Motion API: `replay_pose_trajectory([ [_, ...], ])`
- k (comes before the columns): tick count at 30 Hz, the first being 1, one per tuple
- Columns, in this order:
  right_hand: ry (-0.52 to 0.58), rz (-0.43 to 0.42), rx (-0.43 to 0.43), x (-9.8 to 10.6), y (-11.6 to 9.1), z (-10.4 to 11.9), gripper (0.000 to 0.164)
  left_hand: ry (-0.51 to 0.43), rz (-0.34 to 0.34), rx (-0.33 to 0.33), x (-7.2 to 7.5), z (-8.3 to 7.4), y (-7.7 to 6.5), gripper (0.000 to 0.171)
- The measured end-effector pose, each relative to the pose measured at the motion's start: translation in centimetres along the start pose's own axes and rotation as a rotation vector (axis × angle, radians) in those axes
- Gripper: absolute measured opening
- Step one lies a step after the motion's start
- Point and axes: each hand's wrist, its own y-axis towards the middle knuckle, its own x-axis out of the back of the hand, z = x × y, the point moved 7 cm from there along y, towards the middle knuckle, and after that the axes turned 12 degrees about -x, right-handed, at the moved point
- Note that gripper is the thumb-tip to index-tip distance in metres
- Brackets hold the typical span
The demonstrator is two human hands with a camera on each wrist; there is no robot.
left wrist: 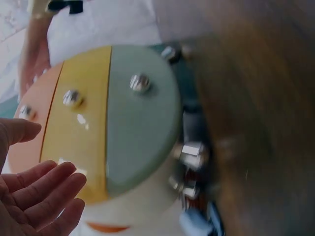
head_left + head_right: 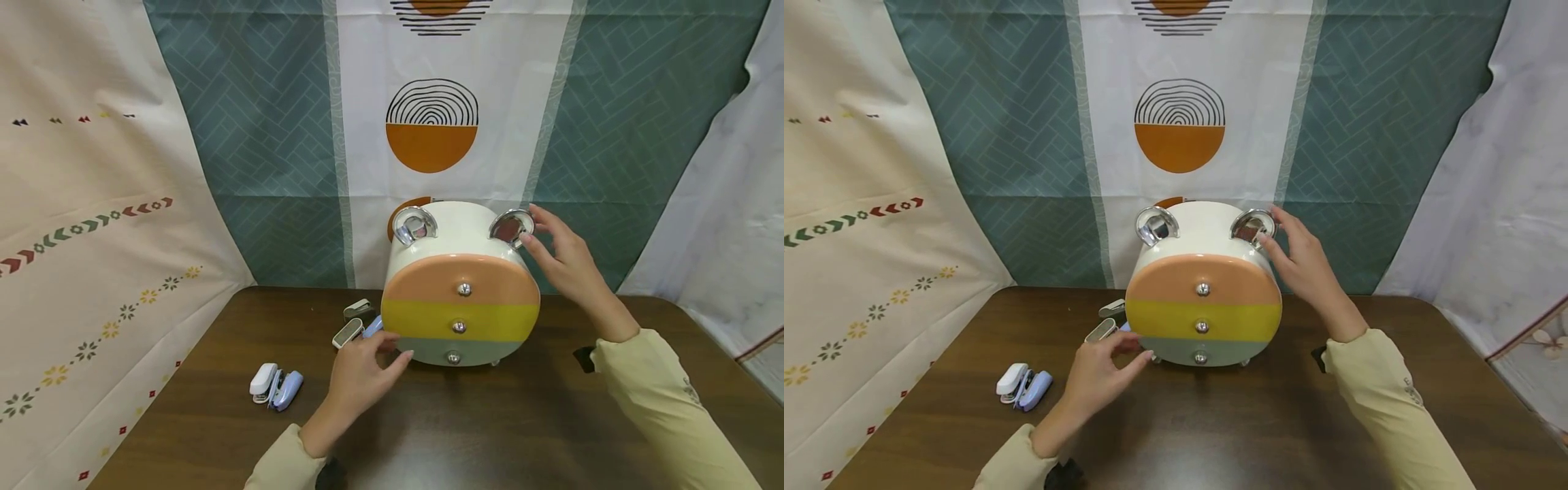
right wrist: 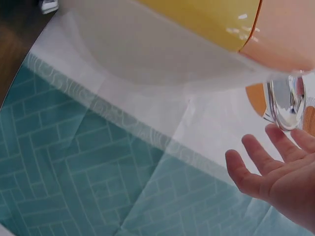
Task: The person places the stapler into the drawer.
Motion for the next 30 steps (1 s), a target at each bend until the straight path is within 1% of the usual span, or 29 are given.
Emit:
replay_pose_trajectory([
  [3,0.023,-0.021,-0.01,-0.3,0.4,0.1,0.05,-0.041,0.038,0.002,-1.7,-0.5,0.0,0.023],
  [7,0.042,-0.076,-0.015,-0.4,0.8,0.1,0.044,-0.082,0.115,0.044,-3.9,-0.7,-0.2,0.024],
  [13,0.055,-0.169,-0.01,-0.5,1.3,-0.2,0.036,-0.057,0.192,0.094,-6.5,-0.7,-0.2,0.026],
  [16,0.048,-0.211,-0.001,-0.5,1.5,-0.3,0.033,-0.036,0.211,0.114,-7.3,-0.7,0.0,0.027],
  [22,0.02,-0.278,-0.01,-0.5,2.0,-0.7,0.028,-0.015,0.229,0.154,-8.3,-0.6,0.4,0.026],
  [25,0.006,-0.308,-0.014,-0.4,2.0,-0.8,0.026,-0.01,0.237,0.156,-8.8,-0.7,0.6,0.025],
  [30,-0.019,-0.339,0.001,-0.4,2.0,-0.7,0.025,0.013,0.253,0.163,-9.5,-0.8,1.0,0.019],
])
